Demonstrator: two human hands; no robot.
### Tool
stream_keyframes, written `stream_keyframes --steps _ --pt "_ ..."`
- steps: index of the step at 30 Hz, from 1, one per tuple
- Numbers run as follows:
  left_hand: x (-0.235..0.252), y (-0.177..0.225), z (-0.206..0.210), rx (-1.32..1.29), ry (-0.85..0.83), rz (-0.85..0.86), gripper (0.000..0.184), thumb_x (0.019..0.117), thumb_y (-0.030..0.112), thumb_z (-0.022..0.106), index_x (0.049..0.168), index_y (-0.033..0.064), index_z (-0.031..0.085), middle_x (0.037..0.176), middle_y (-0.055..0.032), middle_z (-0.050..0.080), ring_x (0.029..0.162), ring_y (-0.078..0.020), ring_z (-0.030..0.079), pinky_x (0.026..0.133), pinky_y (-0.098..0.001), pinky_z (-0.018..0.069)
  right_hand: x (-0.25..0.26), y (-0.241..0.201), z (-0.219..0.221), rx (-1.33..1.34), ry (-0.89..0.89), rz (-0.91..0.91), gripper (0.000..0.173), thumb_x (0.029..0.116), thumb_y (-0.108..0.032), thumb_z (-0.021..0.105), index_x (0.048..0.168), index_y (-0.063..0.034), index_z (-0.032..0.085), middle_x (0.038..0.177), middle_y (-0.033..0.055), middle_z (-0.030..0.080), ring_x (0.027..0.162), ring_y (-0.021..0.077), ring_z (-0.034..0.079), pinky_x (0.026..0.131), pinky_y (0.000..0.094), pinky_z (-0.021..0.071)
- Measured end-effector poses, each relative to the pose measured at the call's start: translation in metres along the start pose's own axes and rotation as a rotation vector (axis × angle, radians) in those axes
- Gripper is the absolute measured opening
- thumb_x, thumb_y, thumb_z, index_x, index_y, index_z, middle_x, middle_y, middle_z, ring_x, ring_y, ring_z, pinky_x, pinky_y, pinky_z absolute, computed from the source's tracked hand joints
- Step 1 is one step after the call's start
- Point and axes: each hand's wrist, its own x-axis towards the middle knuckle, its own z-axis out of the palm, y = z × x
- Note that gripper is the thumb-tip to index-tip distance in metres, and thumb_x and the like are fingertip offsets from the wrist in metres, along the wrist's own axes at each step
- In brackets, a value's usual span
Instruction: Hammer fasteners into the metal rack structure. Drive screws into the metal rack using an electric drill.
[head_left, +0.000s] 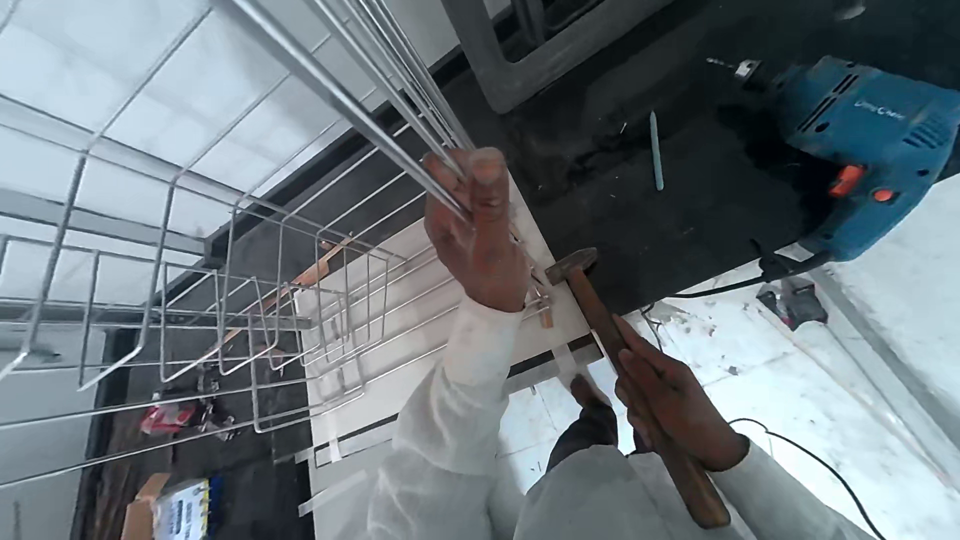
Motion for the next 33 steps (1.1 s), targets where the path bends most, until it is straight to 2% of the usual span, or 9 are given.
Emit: stream_keyframes --steps 4,6,8,9,11,13,16,20,33 --pt "0.002 0.002 0.002 0.089 0.015 0.006 0.022 0.1046 0.027 0.053 0.085 0.0193 0.051 0.065 0.014 0.051 0.058 0.0025 0.052 0.059 -0.018 0.0488 0.002 -0.001 0.006 -0.071 -0.021 0.011 0.054 0.1096 -0.025 0.039 0.162 -0.0241 0.029 0.064 0.0 0.054 0.043 0.0107 0.054 0.04 0.0269 0.0509" --pt "-0.003 0.01 -0.004 0.284 0.01 0.019 0.021 0.0994 0.029 0.063 0.101 0.01 0.053 0.083 0.008 0.058 0.077 0.0005 0.059 0.074 -0.0205 0.0537 0.003 -0.001 0.003 -0.077 -0.024 0.0 0.052 0.1101 -0.026 0.039 0.162 -0.0254 0.032 0.063 0.0015 0.054 0.042 0.0114 0.053 0.038 0.0271 0.0501" --pt "-0.024 0.019 -0.03 0.55 -0.028 0.058 0.057 0.0947 0.034 0.071 0.128 -0.0088 0.053 0.117 -0.0126 0.062 0.108 -0.0133 0.061 0.095 -0.0301 0.0522 0.002 -0.003 -0.001 -0.093 -0.02 -0.004 0.052 0.1102 -0.025 0.038 0.162 -0.0247 0.031 0.063 0.0017 0.055 0.042 0.0115 0.053 0.038 0.027 0.0495" --pt "-0.043 0.023 -0.045 0.707 -0.043 0.063 0.061 0.0955 0.036 0.071 0.131 -0.0109 0.052 0.123 -0.0181 0.063 0.113 -0.0181 0.062 0.098 -0.0337 0.0524 0.002 -0.005 -0.003 -0.099 -0.02 -0.014 0.052 0.1101 -0.024 0.037 0.162 -0.0232 0.031 0.063 0.0012 0.055 0.042 0.011 0.053 0.038 0.0264 0.0493" --pt "-0.094 0.021 -0.069 0.987 -0.054 -0.046 0.046 0.0969 0.029 0.07 0.12 -0.0094 0.059 0.11 -0.0188 0.069 0.099 -0.0218 0.069 0.089 -0.0383 0.0582 0.005 -0.01 -0.01 -0.113 -0.029 -0.022 0.052 0.11 -0.024 0.038 0.162 -0.0223 0.03 0.064 0.0011 0.057 0.042 0.0104 0.053 0.038 0.0258 0.0491" --pt "-0.144 0.011 -0.069 1.138 -0.093 -0.382 0.037 0.0968 0.026 0.07 0.112 -0.0074 0.066 0.096 -0.0202 0.07 0.084 -0.0299 0.071 0.077 -0.0462 0.0591 0.008 -0.015 -0.018 -0.149 -0.057 0.01 0.052 0.1102 -0.026 0.038 0.162 -0.0243 0.03 0.066 0.0022 0.057 0.043 0.0116 0.053 0.039 0.0272 0.05" --pt "-0.175 -0.013 -0.045 1.208 -0.058 -0.693 0.037 0.0981 0.023 0.068 0.118 -0.0075 0.065 0.102 -0.0253 0.069 0.089 -0.0388 0.07 0.08 -0.0527 0.0577 0.013 -0.026 -0.026 -0.212 -0.107 0.024 0.052 0.1106 -0.025 0.038 0.162 -0.0239 0.03 0.062 0.0026 0.054 0.042 0.0127 0.053 0.038 0.0279 0.0498" --pt "-0.175 -0.036 -0.013 1.267 0.056 -0.711 0.031 0.1026 0.016 0.06 0.12 -0.0097 0.064 0.113 -0.0289 0.068 0.109 -0.0449 0.066 0.094 -0.0547 0.053 0.016 -0.043 -0.037 -0.305 -0.147 0.056 0.052 0.1112 -0.024 0.036 0.163 -0.023 0.029 0.064 0.0036 0.055 0.041 0.0127 0.053 0.037 0.0271 0.0489" --pt "-0.177 -0.054 0.006 1.301 0.263 -0.627 0.017 0.0984 0.004 0.063 0.111 -0.0085 0.065 0.106 -0.0266 0.07 0.103 -0.0439 0.068 0.09 -0.054 0.0543 0.029 -0.047 -0.055 -0.362 -0.254 0.062 0.054 0.1106 -0.024 0.036 0.163 -0.0217 0.026 0.068 0.003 0.057 0.043 0.0129 0.054 0.04 0.0283 0.0511"
